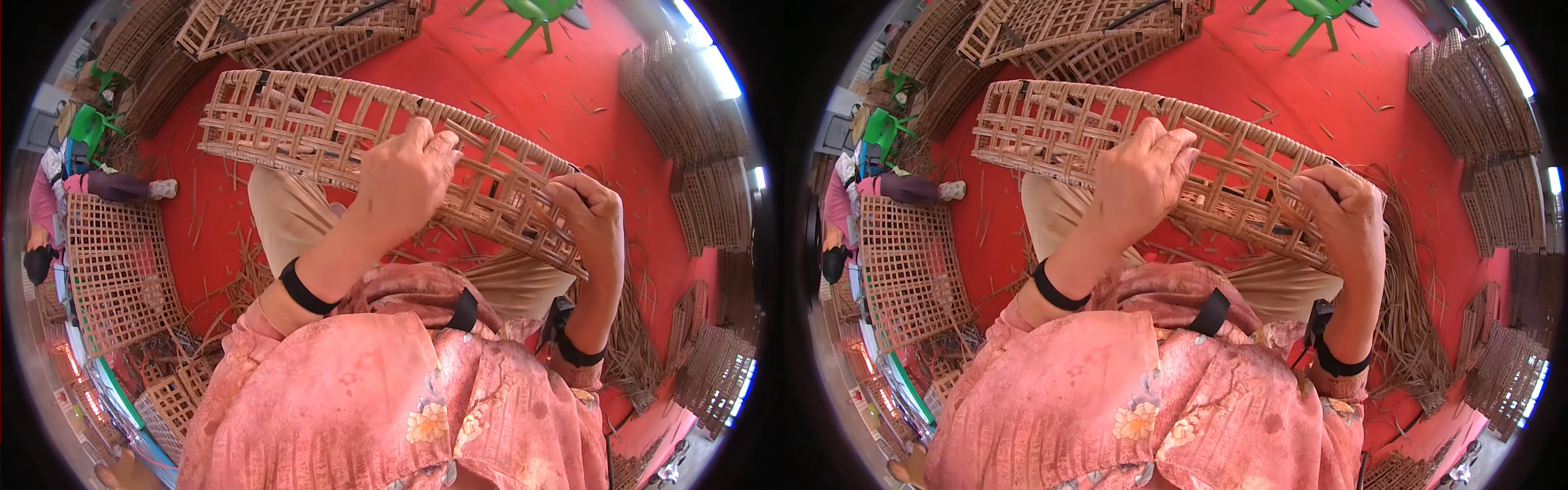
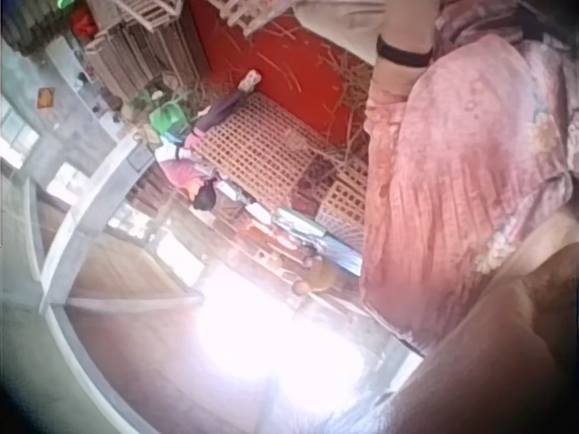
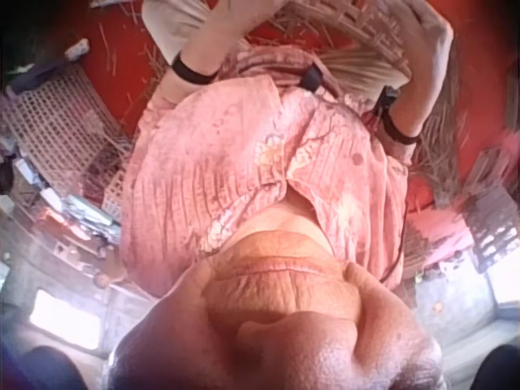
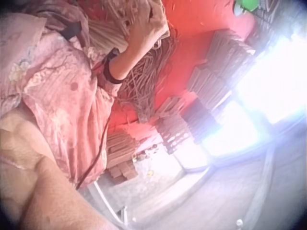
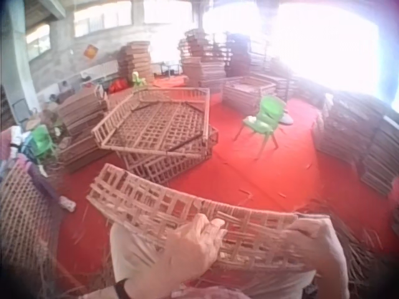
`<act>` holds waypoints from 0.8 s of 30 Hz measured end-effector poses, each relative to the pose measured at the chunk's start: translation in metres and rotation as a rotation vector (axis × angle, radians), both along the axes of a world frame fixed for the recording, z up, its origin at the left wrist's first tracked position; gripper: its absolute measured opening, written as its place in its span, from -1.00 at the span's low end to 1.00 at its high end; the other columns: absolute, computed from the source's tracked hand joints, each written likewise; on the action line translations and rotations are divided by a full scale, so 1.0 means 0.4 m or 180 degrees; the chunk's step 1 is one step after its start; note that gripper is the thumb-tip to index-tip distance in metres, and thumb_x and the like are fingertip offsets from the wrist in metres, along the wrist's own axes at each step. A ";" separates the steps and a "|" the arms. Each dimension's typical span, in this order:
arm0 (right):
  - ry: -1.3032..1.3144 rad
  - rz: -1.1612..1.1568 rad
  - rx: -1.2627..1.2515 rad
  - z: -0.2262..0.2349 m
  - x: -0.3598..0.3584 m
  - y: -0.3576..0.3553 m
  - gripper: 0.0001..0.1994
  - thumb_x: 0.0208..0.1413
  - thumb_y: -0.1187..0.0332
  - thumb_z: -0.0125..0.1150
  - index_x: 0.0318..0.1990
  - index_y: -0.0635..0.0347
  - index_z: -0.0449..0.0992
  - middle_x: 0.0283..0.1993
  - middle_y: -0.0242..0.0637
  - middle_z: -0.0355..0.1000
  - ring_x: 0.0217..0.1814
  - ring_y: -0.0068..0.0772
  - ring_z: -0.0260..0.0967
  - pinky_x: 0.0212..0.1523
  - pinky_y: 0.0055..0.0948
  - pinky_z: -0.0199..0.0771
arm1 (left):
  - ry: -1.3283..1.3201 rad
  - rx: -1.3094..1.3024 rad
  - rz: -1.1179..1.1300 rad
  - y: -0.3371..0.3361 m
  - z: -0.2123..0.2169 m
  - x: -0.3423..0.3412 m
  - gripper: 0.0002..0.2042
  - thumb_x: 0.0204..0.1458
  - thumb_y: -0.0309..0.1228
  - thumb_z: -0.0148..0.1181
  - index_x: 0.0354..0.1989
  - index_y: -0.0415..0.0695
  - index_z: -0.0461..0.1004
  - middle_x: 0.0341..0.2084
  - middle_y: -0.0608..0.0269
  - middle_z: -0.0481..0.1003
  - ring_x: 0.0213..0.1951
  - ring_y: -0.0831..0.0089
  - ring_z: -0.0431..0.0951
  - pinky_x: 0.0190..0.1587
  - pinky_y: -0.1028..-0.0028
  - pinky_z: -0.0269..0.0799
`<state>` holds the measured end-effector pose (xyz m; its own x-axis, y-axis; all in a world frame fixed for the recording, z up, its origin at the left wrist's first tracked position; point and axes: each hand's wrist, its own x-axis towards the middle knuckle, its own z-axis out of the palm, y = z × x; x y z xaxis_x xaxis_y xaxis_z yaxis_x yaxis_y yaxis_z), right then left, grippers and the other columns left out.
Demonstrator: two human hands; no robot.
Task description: The recorder is weaving bamboo strips into a pre-made bamboo frame to create furniture or storage components.
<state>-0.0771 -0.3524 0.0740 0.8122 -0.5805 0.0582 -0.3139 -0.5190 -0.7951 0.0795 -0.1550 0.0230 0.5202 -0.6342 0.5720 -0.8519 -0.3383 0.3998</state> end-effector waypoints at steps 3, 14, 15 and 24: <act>0.0281 0.0002 -0.0092 0.022 0.009 0.003 -0.81 0.08 0.34 0.31 -0.32 0.33 0.63 -0.59 -0.44 0.34 -0.50 -0.71 0.21 -0.44 -0.55 0.26 | -0.0106 -0.0129 0.0206 -0.007 0.027 -0.020 -0.77 0.08 -0.32 0.30 -0.12 -0.11 0.59 -0.45 0.23 0.41 -0.51 0.27 0.54 -0.52 0.32 0.44; 0.0147 0.0210 -0.0061 0.009 0.040 0.009 -0.79 0.10 0.32 0.29 -0.28 0.32 0.64 -0.58 -0.36 0.40 -0.51 -0.66 0.25 -0.42 -0.50 0.32 | -0.0096 0.0395 0.0346 -0.006 -0.002 -0.016 -0.63 0.11 -0.19 0.27 -0.05 -0.22 0.54 -0.42 0.15 0.42 -0.47 0.22 0.56 -0.48 0.32 0.46; 0.0127 0.0281 -0.0177 -0.001 0.046 0.006 -0.79 0.11 0.32 0.29 -0.27 0.32 0.64 -0.57 -0.35 0.42 -0.51 -0.64 0.27 -0.40 -0.49 0.34 | -0.0086 0.0302 0.0357 -0.003 0.000 -0.015 -0.66 0.12 -0.19 0.26 -0.09 -0.21 0.56 -0.42 0.15 0.43 -0.47 0.21 0.56 -0.47 0.32 0.46; 0.0204 0.0177 -0.0028 -0.022 0.057 0.006 -0.81 0.11 0.34 0.29 -0.27 0.31 0.64 -0.54 -0.32 0.46 -0.51 -0.62 0.29 -0.40 -0.48 0.35 | 0.0494 0.0272 0.0472 0.043 0.006 0.086 -0.85 0.15 -0.41 0.15 -0.15 -0.06 0.57 -0.38 0.20 0.55 -0.41 0.23 0.60 -0.35 0.30 0.49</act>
